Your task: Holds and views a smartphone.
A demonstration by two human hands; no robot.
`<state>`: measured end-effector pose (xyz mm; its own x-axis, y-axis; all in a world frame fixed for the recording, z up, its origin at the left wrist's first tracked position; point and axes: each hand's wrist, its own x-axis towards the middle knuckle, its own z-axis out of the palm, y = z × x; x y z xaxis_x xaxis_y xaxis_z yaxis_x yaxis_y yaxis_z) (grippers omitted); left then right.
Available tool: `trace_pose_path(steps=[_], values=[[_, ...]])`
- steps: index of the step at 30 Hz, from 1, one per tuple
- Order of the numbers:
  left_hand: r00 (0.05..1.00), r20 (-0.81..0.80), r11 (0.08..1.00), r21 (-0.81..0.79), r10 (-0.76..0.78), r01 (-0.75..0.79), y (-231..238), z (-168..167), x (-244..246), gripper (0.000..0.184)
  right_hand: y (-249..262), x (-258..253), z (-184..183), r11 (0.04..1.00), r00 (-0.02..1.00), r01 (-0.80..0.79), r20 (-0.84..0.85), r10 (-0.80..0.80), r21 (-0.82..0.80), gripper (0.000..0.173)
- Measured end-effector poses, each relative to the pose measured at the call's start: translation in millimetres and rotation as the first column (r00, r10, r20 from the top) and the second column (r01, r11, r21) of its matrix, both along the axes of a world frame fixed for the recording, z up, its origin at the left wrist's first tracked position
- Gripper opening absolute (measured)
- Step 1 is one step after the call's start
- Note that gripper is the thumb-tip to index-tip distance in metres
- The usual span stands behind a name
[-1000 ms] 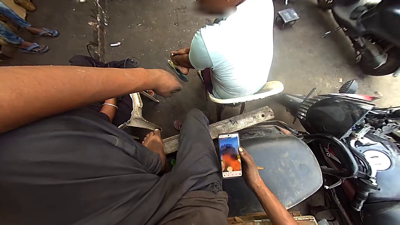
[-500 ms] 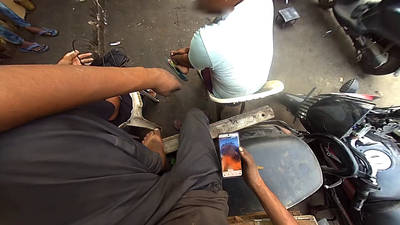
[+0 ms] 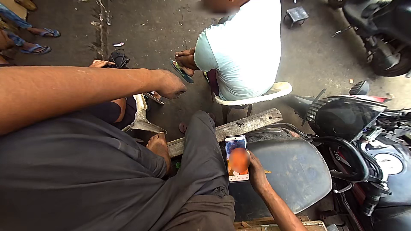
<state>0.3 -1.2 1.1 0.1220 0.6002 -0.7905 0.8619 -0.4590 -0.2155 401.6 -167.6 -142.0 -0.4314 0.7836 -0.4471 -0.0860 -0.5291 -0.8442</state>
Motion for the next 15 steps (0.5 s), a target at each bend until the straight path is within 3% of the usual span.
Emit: trace_pose_path(steps=[6,15], values=[[0.997,0.057,0.999,0.013,-0.045,0.045,3.8,-12.3,-13.5,0.014,-0.2,0.2,-0.7,1.0,1.0,0.001,0.006,-0.001,0.016,0.049],[1.0,0.018,1.0,-0.002,-0.007,0.007,0.2,-0.1,-0.6,0.014,0.5,-0.3,1.7,1.0,1.0,-0.001,0.023,0.001,0.008,0.051]])
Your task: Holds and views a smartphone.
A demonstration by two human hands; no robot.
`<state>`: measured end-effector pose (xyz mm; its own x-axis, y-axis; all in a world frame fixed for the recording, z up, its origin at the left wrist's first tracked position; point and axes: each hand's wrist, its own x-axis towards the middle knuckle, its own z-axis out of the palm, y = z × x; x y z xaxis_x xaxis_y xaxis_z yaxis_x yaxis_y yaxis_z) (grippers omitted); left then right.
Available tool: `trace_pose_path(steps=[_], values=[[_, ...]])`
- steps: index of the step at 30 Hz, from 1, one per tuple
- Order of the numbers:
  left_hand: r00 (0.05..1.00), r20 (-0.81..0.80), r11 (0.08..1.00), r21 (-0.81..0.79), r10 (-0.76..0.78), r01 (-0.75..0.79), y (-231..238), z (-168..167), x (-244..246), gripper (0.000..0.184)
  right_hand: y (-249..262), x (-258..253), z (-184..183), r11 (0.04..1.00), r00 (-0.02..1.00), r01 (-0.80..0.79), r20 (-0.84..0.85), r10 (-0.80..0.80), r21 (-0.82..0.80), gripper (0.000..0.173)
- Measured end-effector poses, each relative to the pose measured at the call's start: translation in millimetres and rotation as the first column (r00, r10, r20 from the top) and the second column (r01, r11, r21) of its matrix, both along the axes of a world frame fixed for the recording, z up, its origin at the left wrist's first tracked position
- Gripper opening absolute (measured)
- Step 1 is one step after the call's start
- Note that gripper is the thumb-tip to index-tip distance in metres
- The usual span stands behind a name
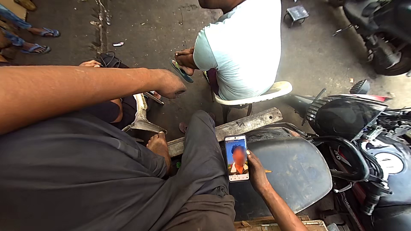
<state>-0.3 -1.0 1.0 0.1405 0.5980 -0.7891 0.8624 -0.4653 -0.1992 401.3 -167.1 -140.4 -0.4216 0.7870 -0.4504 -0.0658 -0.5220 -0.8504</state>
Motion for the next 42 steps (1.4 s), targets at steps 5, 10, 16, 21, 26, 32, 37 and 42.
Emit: trace_pose_path(steps=[5,10,16,21,26,32,37,42], values=[[1.0,0.001,1.0,-0.004,-0.005,0.005,-0.4,0.2,-0.9,0.013,0.2,-0.2,0.2,1.0,1.0,-0.004,-0.023,0.003,-0.028,0.052],[1.0,0.002,1.0,-0.002,-0.009,0.009,0.0,-0.1,0.1,0.013,0.0,0.3,0.4,1.0,0.999,-0.005,-0.037,0.004,-0.029,0.052],[1.0,0.008,1.0,0.004,0.001,-0.001,-0.5,0.2,-0.5,0.013,-0.1,-0.2,1.2,1.0,1.0,0.002,-0.027,-0.003,-0.031,0.05],[1.0,0.003,1.0,0.0,0.008,-0.008,-1.0,0.2,-0.6,0.014,-0.2,0.0,1.4,1.0,1.0,-0.003,-0.022,0.003,-0.029,0.051],[1.0,0.0,1.0,-0.001,0.018,-0.018,-1.3,-0.1,0.2,0.016,-0.6,0.6,0.0,1.0,1.0,-0.01,-0.013,0.01,-0.025,0.051],[0.999,0.02,1.0,0.013,-0.027,0.027,2.6,-9.2,-7.7,0.015,-0.3,0.7,0.1,1.0,1.0,-0.01,-0.016,0.01,-0.027,0.052],[1.0,-0.007,1.0,0.004,-0.006,0.006,0.3,-2.2,0.0,0.013,-0.5,0.4,1.3,1.0,1.0,-0.007,-0.017,0.006,-0.024,0.052],[1.0,0.009,1.0,0.006,-0.029,0.028,2.1,-5.7,-5.5,0.01,-0.5,0.2,1.7,1.0,1.0,-0.004,-0.012,0.004,-0.024,0.051]])
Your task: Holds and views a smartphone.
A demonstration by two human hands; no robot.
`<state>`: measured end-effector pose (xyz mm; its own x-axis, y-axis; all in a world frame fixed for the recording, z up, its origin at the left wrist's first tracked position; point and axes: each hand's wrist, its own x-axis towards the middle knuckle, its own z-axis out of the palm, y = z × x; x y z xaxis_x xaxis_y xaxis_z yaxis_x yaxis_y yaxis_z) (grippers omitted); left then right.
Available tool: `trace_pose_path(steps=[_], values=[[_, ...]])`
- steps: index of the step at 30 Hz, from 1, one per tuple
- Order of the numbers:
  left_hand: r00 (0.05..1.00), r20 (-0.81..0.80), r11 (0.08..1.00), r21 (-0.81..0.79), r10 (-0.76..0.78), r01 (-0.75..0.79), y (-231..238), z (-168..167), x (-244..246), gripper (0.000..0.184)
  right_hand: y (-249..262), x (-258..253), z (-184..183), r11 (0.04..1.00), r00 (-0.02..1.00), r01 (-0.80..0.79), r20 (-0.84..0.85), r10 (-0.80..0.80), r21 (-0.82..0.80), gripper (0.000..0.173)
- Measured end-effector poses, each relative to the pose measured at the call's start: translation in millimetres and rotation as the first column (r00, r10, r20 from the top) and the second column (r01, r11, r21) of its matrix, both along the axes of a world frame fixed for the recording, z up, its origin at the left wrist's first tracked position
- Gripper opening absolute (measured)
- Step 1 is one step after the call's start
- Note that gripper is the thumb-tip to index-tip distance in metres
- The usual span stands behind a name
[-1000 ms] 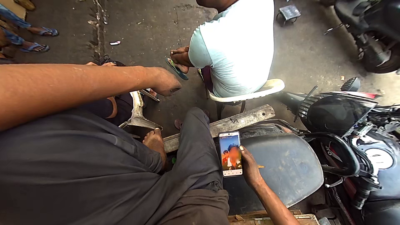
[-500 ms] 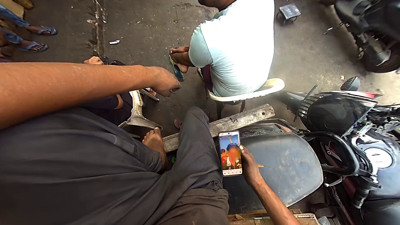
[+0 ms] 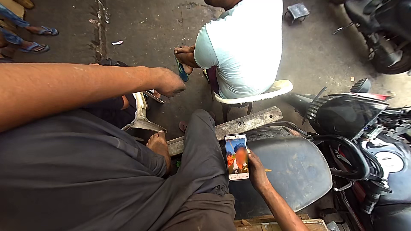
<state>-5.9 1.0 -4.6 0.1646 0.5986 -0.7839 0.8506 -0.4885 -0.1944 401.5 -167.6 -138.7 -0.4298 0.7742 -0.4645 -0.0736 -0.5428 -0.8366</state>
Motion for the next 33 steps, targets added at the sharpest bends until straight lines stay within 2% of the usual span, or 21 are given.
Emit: trace_pose_path(steps=[11,20,24,33], values=[[0.995,-0.045,0.996,-0.032,0.083,-0.085,-0.1,3.9,6.5,0.011,0.3,0.1,-0.3,1.0,1.0,0.0,0.013,0.0,0.014,0.05],[1.0,-0.013,1.0,-0.004,0.028,-0.028,1.6,-1.9,0.9,0.014,0.1,0.1,-0.4,1.0,1.0,0.0,0.008,0.0,0.001,0.051],[0.998,-0.032,0.998,-0.017,0.056,-0.057,0.0,3.2,5.8,0.017,0.3,0.1,0.0,1.0,1.0,-0.002,0.007,0.002,-0.005,0.051],[0.997,-0.046,0.998,-0.039,0.056,-0.058,2.3,2.6,5.4,0.01,0.2,-0.2,0.3,1.0,1.0,0.001,0.008,-0.001,0.008,0.047]])
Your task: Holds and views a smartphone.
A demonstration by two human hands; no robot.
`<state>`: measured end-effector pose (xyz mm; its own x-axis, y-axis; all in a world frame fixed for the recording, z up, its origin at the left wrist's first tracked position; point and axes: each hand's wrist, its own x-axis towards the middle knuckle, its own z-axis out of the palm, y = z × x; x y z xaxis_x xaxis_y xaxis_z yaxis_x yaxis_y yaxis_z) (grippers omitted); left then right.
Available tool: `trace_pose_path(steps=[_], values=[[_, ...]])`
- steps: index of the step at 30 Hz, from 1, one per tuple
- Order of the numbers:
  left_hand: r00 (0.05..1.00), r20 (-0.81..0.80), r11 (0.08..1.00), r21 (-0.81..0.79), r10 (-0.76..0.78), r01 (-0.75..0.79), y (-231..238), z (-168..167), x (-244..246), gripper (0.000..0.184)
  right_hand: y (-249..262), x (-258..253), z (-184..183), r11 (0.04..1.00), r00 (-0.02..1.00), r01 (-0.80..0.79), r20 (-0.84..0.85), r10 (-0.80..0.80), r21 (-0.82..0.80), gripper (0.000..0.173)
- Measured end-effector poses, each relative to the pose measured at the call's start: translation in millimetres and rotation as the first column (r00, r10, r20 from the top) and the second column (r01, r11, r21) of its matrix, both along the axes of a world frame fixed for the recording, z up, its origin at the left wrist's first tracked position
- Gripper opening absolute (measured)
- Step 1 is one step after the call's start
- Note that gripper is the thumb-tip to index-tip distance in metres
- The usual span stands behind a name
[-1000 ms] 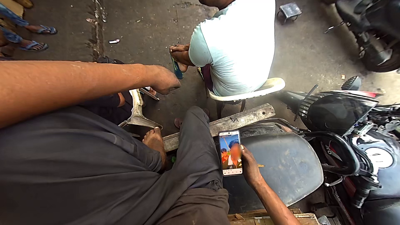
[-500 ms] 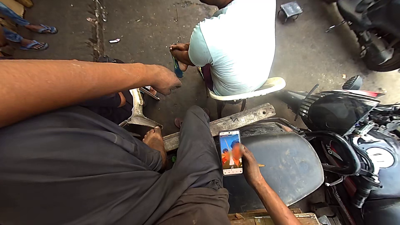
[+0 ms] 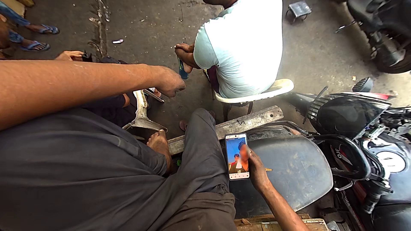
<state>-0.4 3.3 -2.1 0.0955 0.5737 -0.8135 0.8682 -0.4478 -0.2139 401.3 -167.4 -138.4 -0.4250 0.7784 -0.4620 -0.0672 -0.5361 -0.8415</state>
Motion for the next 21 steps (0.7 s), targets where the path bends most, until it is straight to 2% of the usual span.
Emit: trace_pose_path(steps=[5,12,21], values=[[1.0,0.012,1.0,0.02,-0.002,0.002,-0.6,0.5,0.7,0.008,-0.1,-0.2,0.2,1.0,1.0,0.0,0.002,-0.001,0.008,0.047],[0.995,0.055,0.995,0.054,-0.087,0.084,2.0,-3.0,-2.0,0.012,0.1,0.0,-1.4,1.0,1.0,-0.003,0.003,0.003,0.007,0.049],[0.998,0.017,0.998,0.03,-0.056,0.056,-1.2,-1.8,1.7,0.006,-0.3,0.0,-0.8,1.0,1.0,0.005,-0.017,-0.005,-0.003,0.046]])
